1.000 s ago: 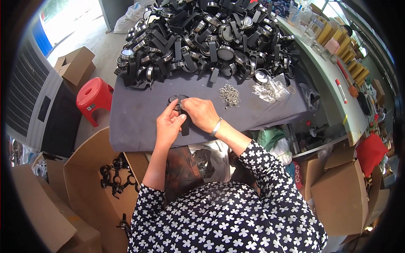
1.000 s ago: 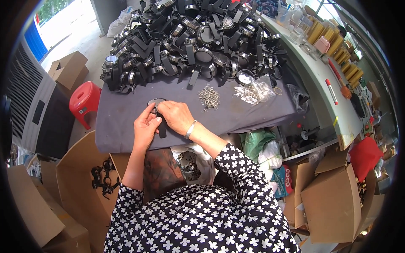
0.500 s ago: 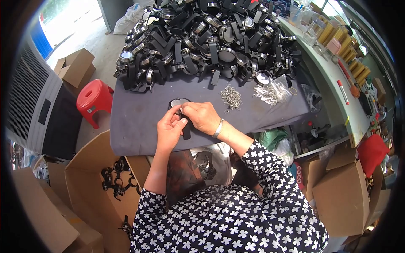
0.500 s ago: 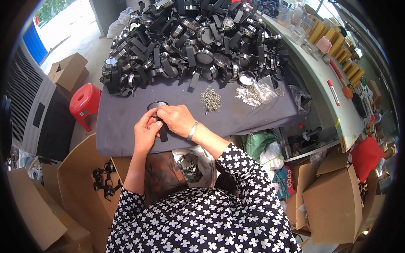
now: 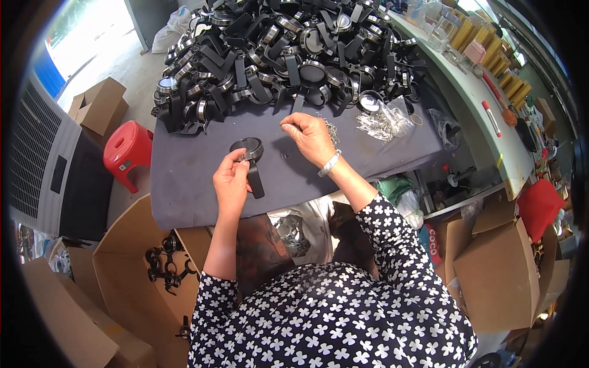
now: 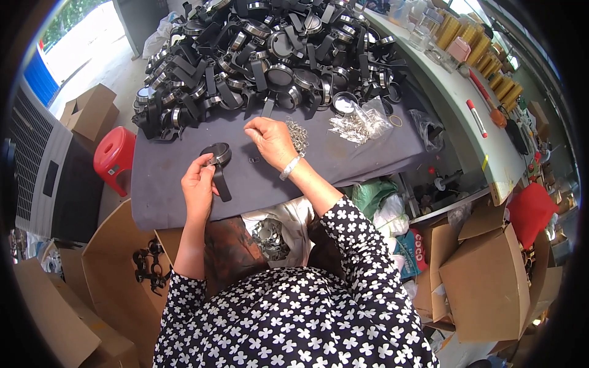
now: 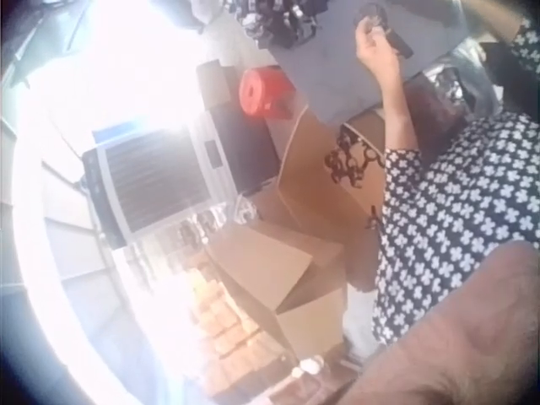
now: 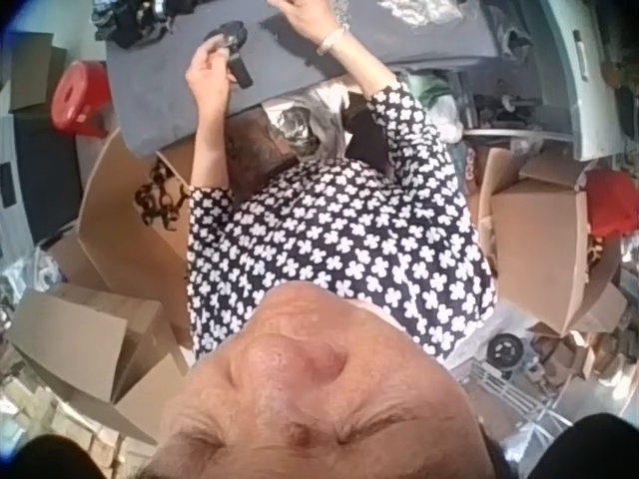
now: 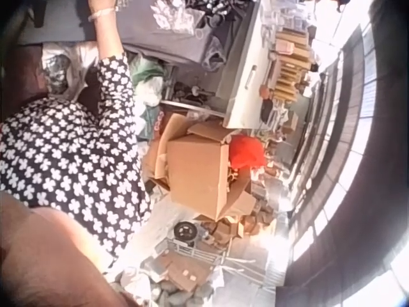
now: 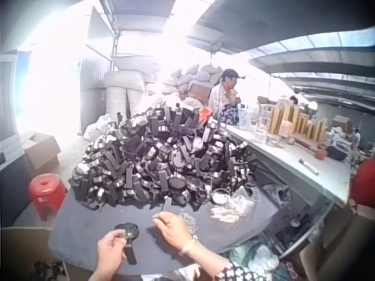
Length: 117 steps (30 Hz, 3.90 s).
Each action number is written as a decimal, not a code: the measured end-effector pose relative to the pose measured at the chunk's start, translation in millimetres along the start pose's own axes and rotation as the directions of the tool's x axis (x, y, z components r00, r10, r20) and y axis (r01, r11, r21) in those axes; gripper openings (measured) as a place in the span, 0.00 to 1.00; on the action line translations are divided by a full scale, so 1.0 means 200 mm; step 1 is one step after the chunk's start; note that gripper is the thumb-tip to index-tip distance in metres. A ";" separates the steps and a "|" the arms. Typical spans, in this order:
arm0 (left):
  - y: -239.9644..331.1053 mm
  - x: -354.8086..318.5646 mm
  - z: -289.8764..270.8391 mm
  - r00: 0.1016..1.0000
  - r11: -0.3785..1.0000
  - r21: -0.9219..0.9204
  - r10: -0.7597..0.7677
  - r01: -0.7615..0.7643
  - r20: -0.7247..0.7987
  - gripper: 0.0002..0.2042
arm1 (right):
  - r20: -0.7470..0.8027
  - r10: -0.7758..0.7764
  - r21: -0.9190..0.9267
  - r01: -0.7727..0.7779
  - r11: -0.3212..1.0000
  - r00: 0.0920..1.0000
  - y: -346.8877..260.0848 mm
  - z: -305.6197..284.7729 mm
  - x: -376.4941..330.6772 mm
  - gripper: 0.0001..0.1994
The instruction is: The person assembles mirrors by picking up small metal clips and mirror housings, attaching the clips and mirror inserts onto the mounts by hand, and placing finished mirrors into a box.
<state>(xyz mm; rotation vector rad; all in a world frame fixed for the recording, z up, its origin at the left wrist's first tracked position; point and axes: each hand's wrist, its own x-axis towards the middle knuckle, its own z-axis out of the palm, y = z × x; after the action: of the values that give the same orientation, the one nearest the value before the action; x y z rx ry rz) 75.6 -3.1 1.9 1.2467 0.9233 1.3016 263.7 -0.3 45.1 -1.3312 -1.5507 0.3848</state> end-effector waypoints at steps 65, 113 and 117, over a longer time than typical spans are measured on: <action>-0.02 0.01 -0.01 1.000 1.000 -0.022 0.003 -0.003 0.004 0.06 | 0.316 -0.679 -0.314 0.748 0.584 0.663 -0.21 0.17 -0.06 0.18; 0.00 0.02 0.01 1.000 1.000 0.013 0.019 -0.019 0.000 0.11 | -0.041 -0.681 -0.310 0.639 0.704 0.731 -0.10 0.26 -0.18 0.21; 0.01 -0.01 0.01 1.000 1.000 0.011 -0.008 0.008 0.009 0.12 | -0.061 -0.626 -0.252 0.595 0.763 0.777 -0.11 0.28 -0.18 0.19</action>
<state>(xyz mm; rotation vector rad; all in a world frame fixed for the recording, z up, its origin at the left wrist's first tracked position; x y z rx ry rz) 76.9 -6.3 4.6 1.2551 0.9291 1.2851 201.9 -19.0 20.8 -0.9006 -1.8381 -0.3018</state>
